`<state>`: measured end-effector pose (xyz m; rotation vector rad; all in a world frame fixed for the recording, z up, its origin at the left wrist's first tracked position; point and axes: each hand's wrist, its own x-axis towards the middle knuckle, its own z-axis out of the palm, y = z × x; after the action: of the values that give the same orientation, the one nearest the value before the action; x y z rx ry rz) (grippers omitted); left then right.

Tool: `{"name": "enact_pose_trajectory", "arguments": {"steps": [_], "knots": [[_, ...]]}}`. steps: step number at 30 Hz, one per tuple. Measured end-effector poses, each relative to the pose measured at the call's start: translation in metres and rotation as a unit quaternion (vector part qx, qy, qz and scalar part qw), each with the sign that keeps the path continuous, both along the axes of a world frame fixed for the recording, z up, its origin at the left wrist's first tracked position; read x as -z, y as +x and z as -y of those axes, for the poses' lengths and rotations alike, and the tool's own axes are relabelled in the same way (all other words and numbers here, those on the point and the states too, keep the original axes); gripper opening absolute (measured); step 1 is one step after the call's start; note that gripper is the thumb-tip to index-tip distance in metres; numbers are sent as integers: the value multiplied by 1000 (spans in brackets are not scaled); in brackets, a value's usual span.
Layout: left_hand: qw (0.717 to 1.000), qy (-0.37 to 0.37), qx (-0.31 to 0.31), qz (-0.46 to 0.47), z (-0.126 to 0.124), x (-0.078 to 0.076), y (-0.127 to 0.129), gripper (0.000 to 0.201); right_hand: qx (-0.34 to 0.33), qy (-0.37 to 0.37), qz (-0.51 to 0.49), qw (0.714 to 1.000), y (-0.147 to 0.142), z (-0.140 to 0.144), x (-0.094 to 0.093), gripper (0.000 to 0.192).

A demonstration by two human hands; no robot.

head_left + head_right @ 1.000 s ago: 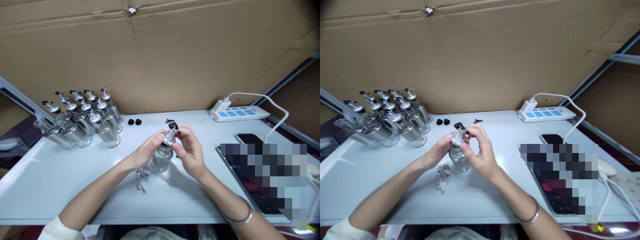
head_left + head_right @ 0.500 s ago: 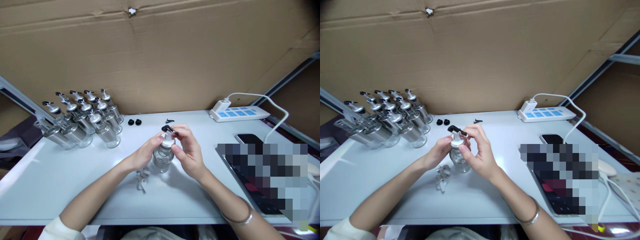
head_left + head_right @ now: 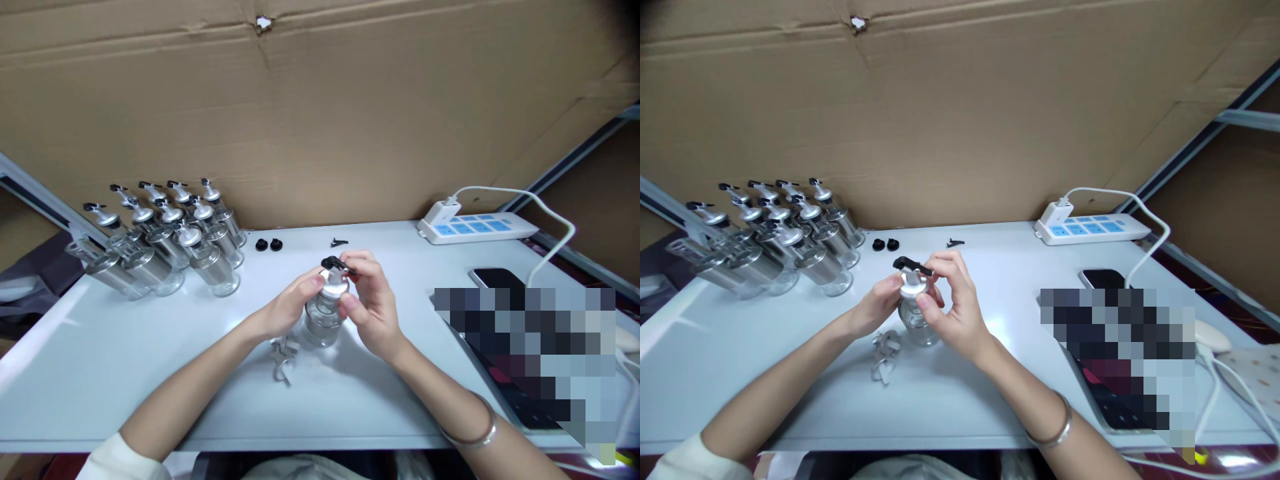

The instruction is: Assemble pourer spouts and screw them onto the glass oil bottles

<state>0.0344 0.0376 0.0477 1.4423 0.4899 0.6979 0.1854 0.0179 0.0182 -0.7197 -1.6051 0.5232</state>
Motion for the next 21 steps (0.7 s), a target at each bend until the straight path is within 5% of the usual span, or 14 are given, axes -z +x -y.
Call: {"name": "enact_pose_trajectory", "arguments": {"steps": [21], "knots": [[999, 25, -14, 13, -5, 7, 2, 57, -46, -27, -33, 998, -3, 0, 4, 19]]}}
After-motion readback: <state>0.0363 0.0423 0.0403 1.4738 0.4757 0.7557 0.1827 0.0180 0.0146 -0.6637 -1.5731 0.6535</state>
